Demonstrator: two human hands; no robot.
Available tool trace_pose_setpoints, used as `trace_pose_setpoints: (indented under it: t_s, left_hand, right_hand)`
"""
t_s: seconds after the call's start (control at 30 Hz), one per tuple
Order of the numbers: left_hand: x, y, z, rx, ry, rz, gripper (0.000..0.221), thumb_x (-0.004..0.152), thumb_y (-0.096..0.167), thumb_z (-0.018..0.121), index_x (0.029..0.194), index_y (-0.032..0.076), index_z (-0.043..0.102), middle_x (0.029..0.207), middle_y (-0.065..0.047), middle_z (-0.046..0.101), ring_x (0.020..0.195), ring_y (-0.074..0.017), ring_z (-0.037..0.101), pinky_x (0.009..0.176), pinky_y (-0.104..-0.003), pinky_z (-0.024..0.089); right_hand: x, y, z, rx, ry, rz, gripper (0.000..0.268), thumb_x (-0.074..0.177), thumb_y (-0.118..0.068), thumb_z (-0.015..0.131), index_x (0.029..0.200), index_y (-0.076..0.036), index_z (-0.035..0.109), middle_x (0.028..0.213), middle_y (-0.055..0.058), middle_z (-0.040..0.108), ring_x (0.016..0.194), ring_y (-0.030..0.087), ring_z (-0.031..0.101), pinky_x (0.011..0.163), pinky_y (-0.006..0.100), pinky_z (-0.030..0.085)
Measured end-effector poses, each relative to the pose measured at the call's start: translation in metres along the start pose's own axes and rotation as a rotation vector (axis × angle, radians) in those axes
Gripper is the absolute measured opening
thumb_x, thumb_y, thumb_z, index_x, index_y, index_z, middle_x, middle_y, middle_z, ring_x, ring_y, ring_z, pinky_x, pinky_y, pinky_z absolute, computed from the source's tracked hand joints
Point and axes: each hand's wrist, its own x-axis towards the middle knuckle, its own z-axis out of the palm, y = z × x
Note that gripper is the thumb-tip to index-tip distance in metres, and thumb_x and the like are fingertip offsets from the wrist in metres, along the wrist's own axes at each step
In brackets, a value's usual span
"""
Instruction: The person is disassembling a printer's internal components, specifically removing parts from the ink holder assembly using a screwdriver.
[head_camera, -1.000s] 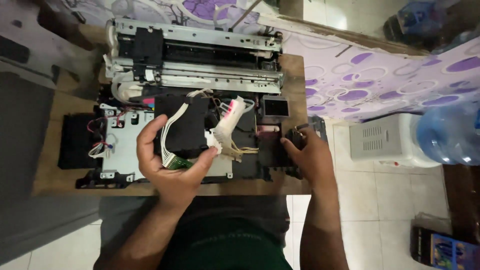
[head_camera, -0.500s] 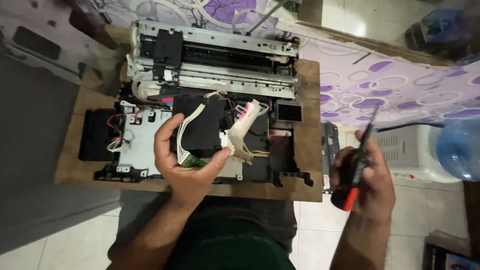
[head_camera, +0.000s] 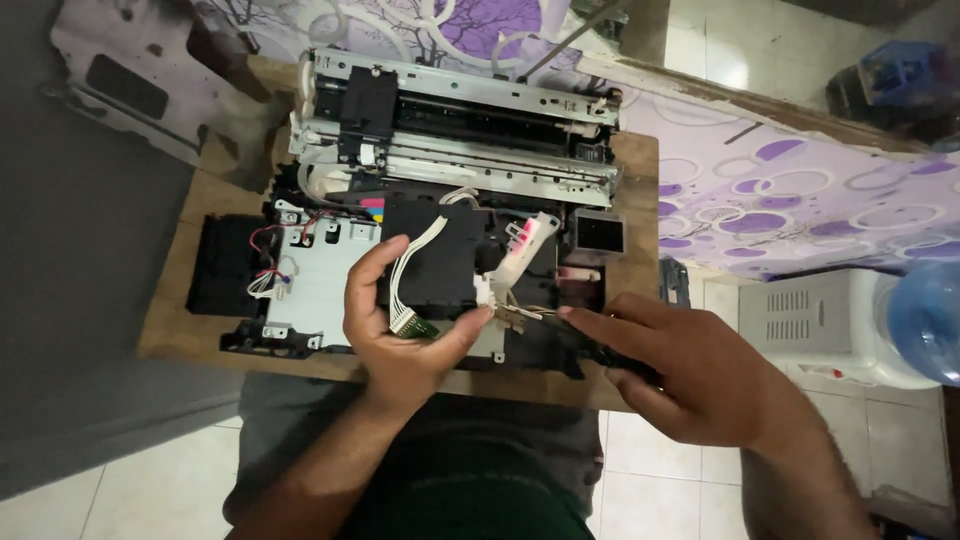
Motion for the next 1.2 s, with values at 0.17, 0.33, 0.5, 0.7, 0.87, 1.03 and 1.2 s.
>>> trace_pose_setpoints:
  t_s: [0.17,0.33,0.5,0.7,0.87,1.03,1.2]
  left_hand:
    - [-0.001,-0.001,0.002,-0.031,0.013,-0.006,0.079,0.068,0.025,0.094,0.133,0.001,0.056,0.131,-0.014,0.062,0.123,-0.0268,0.063,0.111,-0.036,0.052]
    - [-0.001,-0.001,0.001,-0.009,0.012,-0.001,0.078,0.068,0.026,0.094,0.132,0.001,0.057,0.130,-0.014,0.063,0.122,-0.0263,0.064,0.111,-0.036,0.051]
    - [-0.001,-0.002,0.000,-0.026,-0.005,-0.006,0.080,0.069,0.026,0.094,0.135,0.001,0.055,0.133,-0.015,0.061,0.125,-0.0274,0.063,0.112,-0.037,0.051]
    - [-0.001,0.000,0.000,-0.022,0.002,-0.007,0.078,0.070,0.025,0.093,0.134,0.001,0.055,0.133,-0.013,0.062,0.126,-0.0268,0.063,0.114,-0.037,0.050]
    - [-0.001,-0.001,0.001,-0.027,0.003,0.002,0.079,0.069,0.026,0.094,0.134,0.001,0.056,0.133,-0.014,0.062,0.124,-0.0259,0.063,0.112,-0.036,0.050]
    - [0.000,-0.001,0.000,-0.013,0.001,0.023,0.078,0.071,0.027,0.093,0.134,0.002,0.056,0.133,-0.014,0.062,0.125,-0.0275,0.063,0.112,-0.038,0.052]
    - [0.000,0.002,0.000,-0.014,-0.020,-0.003,0.078,0.071,0.026,0.093,0.134,0.001,0.056,0.132,-0.015,0.062,0.125,-0.0274,0.064,0.112,-0.037,0.052]
  right_hand:
    - [0.003,-0.006,-0.009,0.013,0.002,-0.023,0.063,0.096,-0.027,0.051,0.157,-0.023,0.041,0.103,0.007,0.065,0.064,0.024,0.064,0.054,0.039,0.047]
    - [0.007,-0.008,-0.012,0.011,-0.006,-0.017,0.061,0.095,-0.028,0.051,0.155,-0.020,0.045,0.105,0.008,0.067,0.067,0.024,0.067,0.053,0.040,0.049]
    - [0.008,-0.006,-0.012,-0.001,-0.005,-0.069,0.061,0.098,-0.026,0.050,0.158,-0.023,0.040,0.101,0.008,0.065,0.061,0.026,0.062,0.054,0.041,0.046]
    - [0.009,-0.008,-0.013,0.010,0.007,-0.063,0.061,0.096,-0.024,0.052,0.157,-0.021,0.042,0.105,0.008,0.066,0.066,0.025,0.066,0.055,0.039,0.048]
    - [0.009,-0.008,-0.016,0.011,-0.021,-0.032,0.065,0.094,-0.024,0.053,0.158,-0.023,0.040,0.101,0.007,0.065,0.064,0.025,0.064,0.055,0.040,0.048]
    - [0.010,-0.008,-0.017,-0.004,-0.036,-0.031,0.066,0.094,-0.023,0.053,0.159,-0.024,0.038,0.098,0.006,0.064,0.060,0.023,0.062,0.051,0.040,0.047]
    - [0.010,-0.006,-0.023,-0.104,-0.066,-0.023,0.070,0.093,-0.025,0.053,0.160,-0.028,0.035,0.110,0.005,0.066,0.065,0.025,0.067,0.052,0.041,0.051]
